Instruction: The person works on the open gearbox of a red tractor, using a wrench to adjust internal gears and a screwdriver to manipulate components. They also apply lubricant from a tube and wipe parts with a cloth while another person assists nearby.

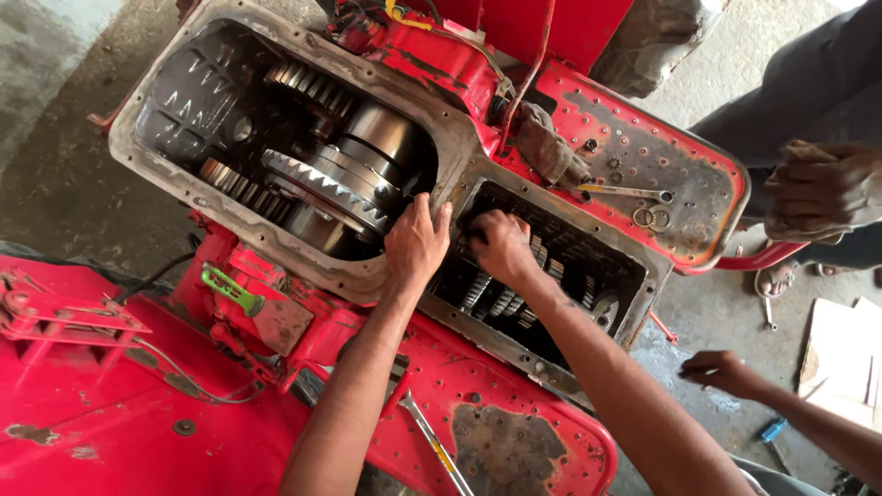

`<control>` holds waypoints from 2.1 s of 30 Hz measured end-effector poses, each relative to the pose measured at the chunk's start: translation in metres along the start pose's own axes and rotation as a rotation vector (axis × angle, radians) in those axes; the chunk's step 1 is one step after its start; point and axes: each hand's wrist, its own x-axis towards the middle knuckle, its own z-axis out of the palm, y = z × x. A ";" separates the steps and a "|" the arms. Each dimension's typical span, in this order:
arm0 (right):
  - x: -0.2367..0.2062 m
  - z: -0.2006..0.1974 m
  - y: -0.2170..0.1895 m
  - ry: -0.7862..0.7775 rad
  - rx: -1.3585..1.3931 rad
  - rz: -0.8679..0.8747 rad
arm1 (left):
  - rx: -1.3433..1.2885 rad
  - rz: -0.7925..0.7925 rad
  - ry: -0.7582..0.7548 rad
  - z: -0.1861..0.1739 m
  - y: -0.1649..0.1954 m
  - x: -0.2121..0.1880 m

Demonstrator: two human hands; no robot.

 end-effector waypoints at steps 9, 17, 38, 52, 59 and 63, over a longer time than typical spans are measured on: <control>-0.002 -0.002 0.001 0.005 -0.064 -0.091 | -0.002 0.006 0.004 0.002 -0.005 0.000; -0.006 0.006 0.003 -0.074 -0.082 0.013 | -0.025 -0.018 0.016 0.004 -0.007 -0.001; -0.009 0.007 -0.001 -0.094 -0.074 0.049 | -0.043 -0.057 0.058 0.018 -0.013 -0.006; -0.009 0.002 0.012 -0.178 -0.143 -0.026 | -0.045 -0.074 0.077 0.017 -0.008 -0.008; -0.003 0.013 0.019 -0.283 -0.196 -0.013 | -0.056 -0.088 0.056 0.021 -0.008 -0.010; 0.003 0.019 0.020 -0.305 -0.387 0.053 | -0.066 -0.087 0.115 0.024 -0.006 -0.011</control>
